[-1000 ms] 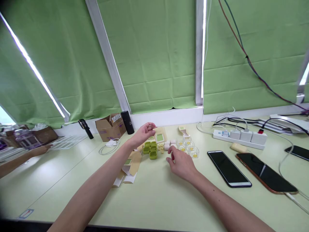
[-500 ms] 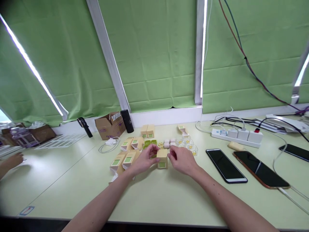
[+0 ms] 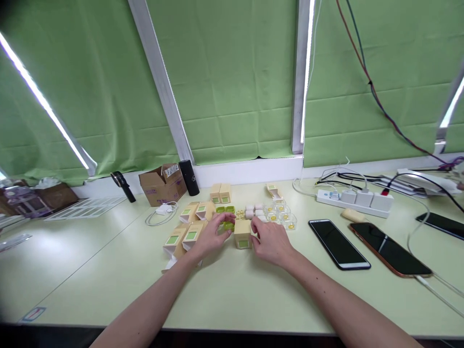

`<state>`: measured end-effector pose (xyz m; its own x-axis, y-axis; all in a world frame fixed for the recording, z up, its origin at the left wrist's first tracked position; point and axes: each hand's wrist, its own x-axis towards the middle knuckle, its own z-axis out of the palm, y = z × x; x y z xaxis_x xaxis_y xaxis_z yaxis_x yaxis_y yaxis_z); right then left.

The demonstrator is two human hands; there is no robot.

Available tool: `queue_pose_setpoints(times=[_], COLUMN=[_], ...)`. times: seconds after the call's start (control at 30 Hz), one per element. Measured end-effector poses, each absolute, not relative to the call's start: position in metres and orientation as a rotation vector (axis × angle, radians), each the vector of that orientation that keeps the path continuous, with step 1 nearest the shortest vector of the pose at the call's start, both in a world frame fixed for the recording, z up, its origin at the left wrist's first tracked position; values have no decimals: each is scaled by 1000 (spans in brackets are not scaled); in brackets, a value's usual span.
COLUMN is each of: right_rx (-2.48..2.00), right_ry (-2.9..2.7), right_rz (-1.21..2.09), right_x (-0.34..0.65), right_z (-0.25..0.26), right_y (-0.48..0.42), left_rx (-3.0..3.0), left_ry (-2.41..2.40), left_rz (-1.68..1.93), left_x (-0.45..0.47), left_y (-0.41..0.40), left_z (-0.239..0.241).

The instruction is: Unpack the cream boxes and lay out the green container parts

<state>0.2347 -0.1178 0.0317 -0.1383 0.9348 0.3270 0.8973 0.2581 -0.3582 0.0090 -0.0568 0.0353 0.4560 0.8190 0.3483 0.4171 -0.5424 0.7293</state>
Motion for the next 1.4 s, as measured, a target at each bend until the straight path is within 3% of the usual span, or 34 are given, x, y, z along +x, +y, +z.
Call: queue_pose_setpoints(times=[0.4,0.83,1.4], right_rx=[-1533,-1423,-1334], right_ry=[-1842,-1818,-1779], right_rz=[143,235,165], right_x=[239,237,234], right_z=[27,25,27], right_y=[-110,-113,-116], left_rx=[2267,2178,2192], left_ry=[1110,1301,1440], left_rz=[1064,796,833], left_x=[10,23,37], left_y=[-61,-75,-90], left_z=[35,28,34])
